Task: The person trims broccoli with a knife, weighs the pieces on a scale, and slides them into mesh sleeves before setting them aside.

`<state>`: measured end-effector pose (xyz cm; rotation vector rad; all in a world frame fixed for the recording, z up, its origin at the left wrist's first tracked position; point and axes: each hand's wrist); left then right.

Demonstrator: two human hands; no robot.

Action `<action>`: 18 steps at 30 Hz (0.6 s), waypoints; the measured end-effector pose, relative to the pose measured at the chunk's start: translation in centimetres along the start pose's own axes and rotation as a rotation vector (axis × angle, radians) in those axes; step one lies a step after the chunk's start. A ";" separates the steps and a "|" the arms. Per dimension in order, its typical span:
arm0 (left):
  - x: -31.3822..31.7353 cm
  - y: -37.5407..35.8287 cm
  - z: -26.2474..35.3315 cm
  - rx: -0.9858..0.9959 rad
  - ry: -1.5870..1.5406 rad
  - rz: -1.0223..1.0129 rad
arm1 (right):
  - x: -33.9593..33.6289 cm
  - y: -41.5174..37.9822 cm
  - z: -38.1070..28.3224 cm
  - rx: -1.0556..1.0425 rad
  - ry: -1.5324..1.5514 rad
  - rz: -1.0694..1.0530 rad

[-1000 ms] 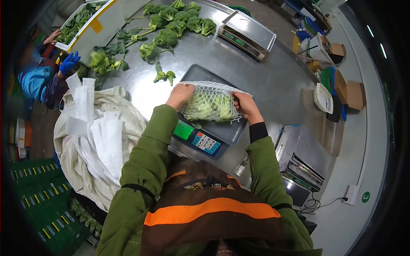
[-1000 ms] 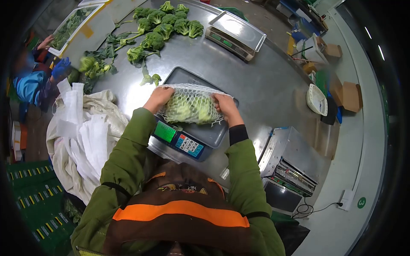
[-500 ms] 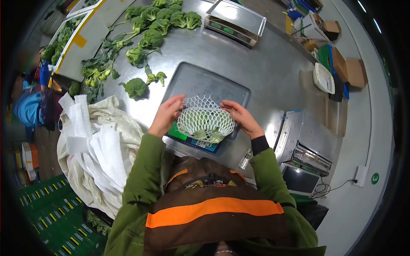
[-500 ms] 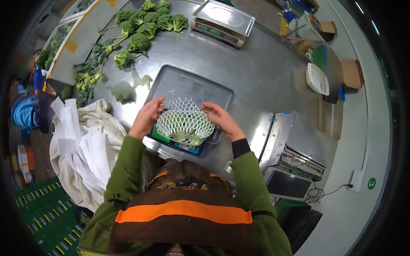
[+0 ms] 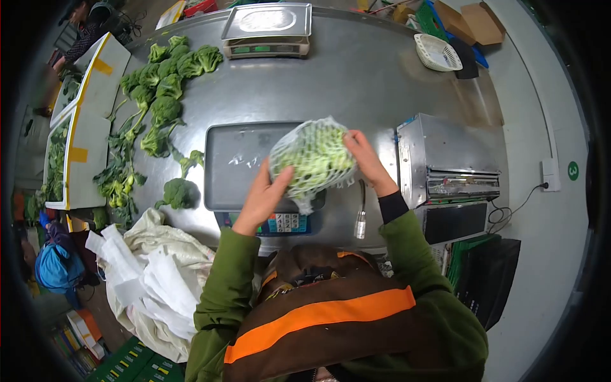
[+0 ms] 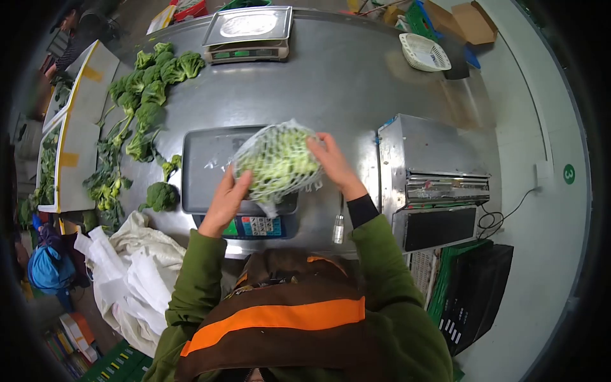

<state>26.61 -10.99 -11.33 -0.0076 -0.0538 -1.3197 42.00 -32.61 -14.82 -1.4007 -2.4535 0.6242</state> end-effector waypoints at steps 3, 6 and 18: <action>5.1 4.4 0.7 0.025 -0.122 -0.180 | -6.1 2.1 -0.6 -0.008 -0.110 0.093; 11.6 7.8 -8.9 0.124 0.217 -0.030 | -9.7 4.1 -1.9 -0.023 -0.096 0.152; 5.6 10.4 -4.1 0.117 -0.012 0.001 | -17.7 15.5 5.5 -0.093 -0.979 0.579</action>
Point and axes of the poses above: each hand's wrist, its own y-axis towards the middle knuckle, its own x-axis out of the palm, z = x × y, and after that the axes turned 12 degrees about x, right-handed
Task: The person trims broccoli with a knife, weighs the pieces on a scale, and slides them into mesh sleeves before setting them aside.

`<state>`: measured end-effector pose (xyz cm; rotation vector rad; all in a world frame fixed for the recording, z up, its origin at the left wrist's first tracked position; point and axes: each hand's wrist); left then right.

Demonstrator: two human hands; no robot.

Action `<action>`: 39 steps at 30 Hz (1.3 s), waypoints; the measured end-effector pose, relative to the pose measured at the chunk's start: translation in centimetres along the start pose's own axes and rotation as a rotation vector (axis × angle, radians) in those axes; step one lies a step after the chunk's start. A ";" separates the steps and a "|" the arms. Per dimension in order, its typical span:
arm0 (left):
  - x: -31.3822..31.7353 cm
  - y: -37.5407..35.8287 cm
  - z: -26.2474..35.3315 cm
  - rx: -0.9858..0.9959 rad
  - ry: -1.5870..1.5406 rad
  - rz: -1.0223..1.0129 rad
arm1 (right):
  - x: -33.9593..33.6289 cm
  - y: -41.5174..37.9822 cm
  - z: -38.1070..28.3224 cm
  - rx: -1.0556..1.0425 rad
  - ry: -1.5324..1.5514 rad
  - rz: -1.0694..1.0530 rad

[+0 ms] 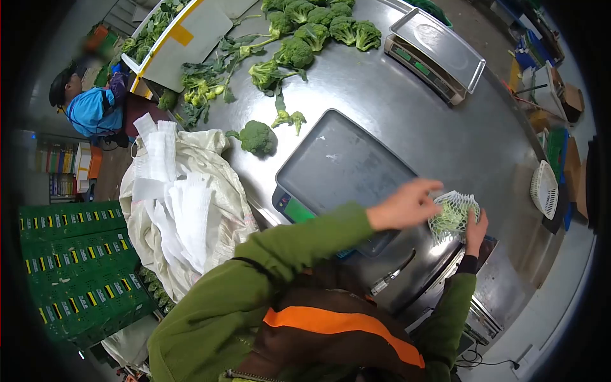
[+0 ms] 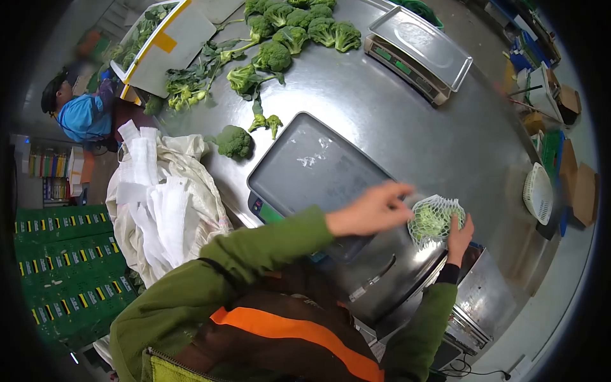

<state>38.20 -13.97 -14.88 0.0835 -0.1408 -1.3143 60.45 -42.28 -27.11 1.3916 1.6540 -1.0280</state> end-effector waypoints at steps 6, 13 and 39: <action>-25.0 -6.8 1.4 -0.049 0.820 0.564 | -2.3 -7.1 -3.9 0.044 0.489 0.044; -35.9 -15.8 -4.0 -0.534 1.251 0.148 | -2.5 -14.0 -13.6 -0.001 0.626 0.048; -20.9 -6.9 5.0 -0.219 -0.206 0.184 | 2.3 -23.4 -34.2 -0.106 1.119 -0.868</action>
Point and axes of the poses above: each hand's wrist, its own y-axis towards the middle knuckle, its own x-axis out of the palm, z = x × y, and after that the axes turned 12 degrees about x, right-handed
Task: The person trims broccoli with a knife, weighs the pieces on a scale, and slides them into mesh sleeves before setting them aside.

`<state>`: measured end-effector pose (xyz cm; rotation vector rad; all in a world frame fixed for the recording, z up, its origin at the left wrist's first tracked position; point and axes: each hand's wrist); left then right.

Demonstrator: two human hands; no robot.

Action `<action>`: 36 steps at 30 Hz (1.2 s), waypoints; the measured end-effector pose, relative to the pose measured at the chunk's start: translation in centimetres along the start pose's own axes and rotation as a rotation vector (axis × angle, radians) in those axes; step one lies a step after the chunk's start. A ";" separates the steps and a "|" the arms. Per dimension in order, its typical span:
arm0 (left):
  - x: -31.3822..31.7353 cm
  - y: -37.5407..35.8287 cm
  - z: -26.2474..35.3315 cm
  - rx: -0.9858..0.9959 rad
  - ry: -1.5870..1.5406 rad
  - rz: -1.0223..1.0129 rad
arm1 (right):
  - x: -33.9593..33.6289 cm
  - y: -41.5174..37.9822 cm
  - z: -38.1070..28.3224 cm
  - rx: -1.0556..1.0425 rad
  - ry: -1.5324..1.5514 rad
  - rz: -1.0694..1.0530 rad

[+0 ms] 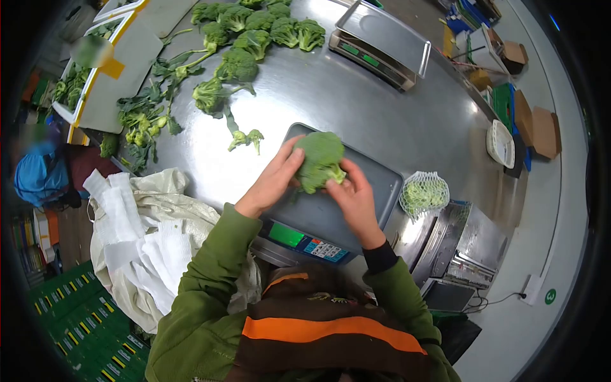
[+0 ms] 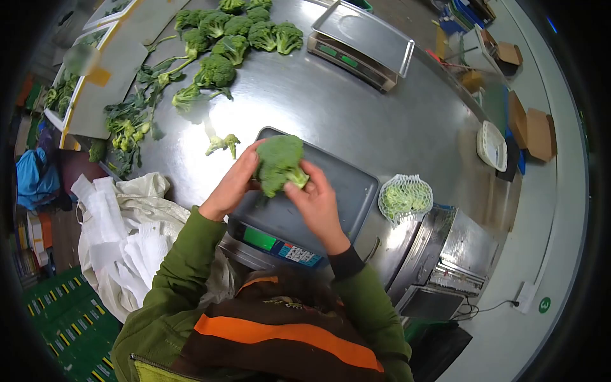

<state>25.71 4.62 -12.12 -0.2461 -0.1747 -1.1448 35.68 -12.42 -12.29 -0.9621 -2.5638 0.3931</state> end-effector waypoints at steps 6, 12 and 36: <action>-4.4 2.1 0.7 0.106 -0.014 0.131 | -5.6 -0.7 4.3 0.296 0.794 -0.217; -18.2 7.7 -8.5 0.318 0.115 1.150 | -5.7 -1.1 4.6 0.373 0.888 -0.155; -23.7 5.0 -6.1 0.217 -1.034 0.477 | -6.4 -4.5 5.7 0.374 0.647 -0.119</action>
Point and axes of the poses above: each hand's wrist, its own y-axis towards the middle knuckle, its own x-axis out of the palm, z = x × y, and after that the axes turned 12 degrees about x, right-handed
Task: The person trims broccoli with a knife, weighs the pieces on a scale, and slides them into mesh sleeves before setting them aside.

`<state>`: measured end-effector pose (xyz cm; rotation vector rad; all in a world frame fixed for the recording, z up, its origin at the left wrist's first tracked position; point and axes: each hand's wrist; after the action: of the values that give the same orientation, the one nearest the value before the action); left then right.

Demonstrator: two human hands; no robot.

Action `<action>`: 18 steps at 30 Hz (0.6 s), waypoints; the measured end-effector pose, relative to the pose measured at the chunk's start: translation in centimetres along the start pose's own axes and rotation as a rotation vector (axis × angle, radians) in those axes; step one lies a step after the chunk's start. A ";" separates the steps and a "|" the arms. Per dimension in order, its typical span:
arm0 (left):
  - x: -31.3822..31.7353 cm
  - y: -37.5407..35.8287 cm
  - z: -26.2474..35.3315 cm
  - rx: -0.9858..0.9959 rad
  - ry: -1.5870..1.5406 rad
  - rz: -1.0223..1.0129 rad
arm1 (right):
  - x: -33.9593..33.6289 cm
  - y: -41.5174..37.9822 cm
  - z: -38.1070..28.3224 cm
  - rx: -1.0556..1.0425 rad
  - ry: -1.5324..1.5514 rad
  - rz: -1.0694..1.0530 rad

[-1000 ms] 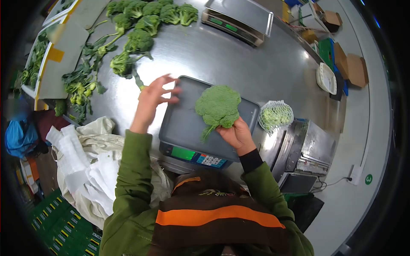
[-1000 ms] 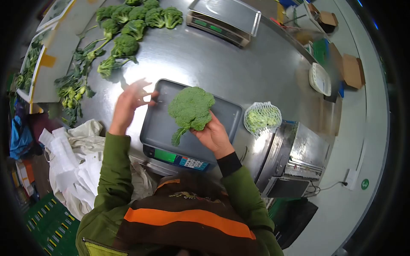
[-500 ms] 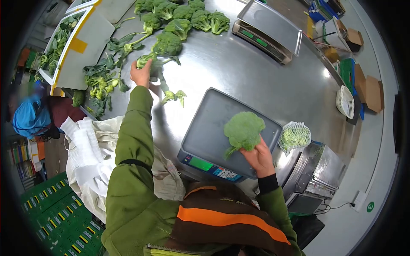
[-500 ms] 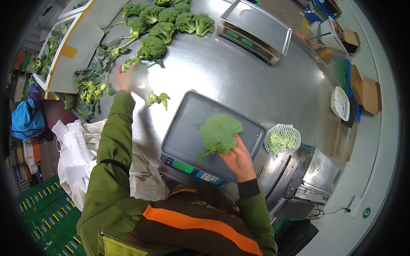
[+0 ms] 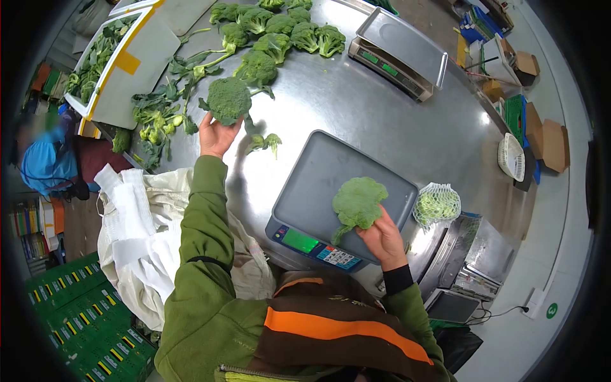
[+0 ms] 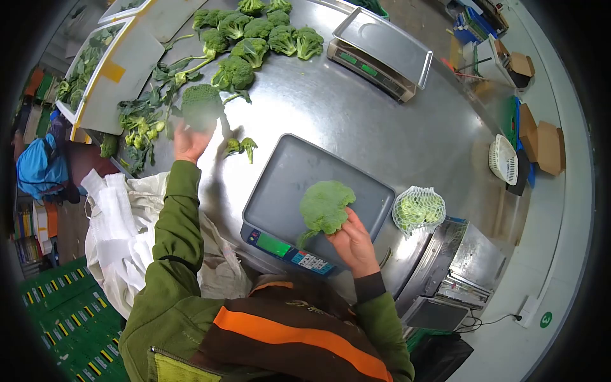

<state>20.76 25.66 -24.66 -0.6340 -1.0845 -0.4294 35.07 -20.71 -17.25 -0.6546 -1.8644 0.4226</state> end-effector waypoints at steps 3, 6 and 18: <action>3.2 -2.6 -1.9 -0.164 -0.257 -0.219 | -0.3 -0.5 0.3 0.010 -0.006 -0.038; 4.9 -3.8 -3.5 -0.271 -0.189 -0.425 | -0.8 -1.6 0.6 0.008 0.005 -0.062; 11.7 -14.3 -7.2 -0.134 0.184 -0.624 | -5.3 -6.9 1.3 -0.053 0.018 -0.057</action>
<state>21.75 10.00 -12.62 -0.3497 -1.0692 -1.0861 33.66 -29.40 -17.70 -0.6376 -1.8774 0.3297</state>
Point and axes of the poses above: each hand's wrist, its own y-axis towards the middle knuckle, its own x-axis out of the palm, z = x × y, and after that the axes turned 12 degrees about x, right-handed
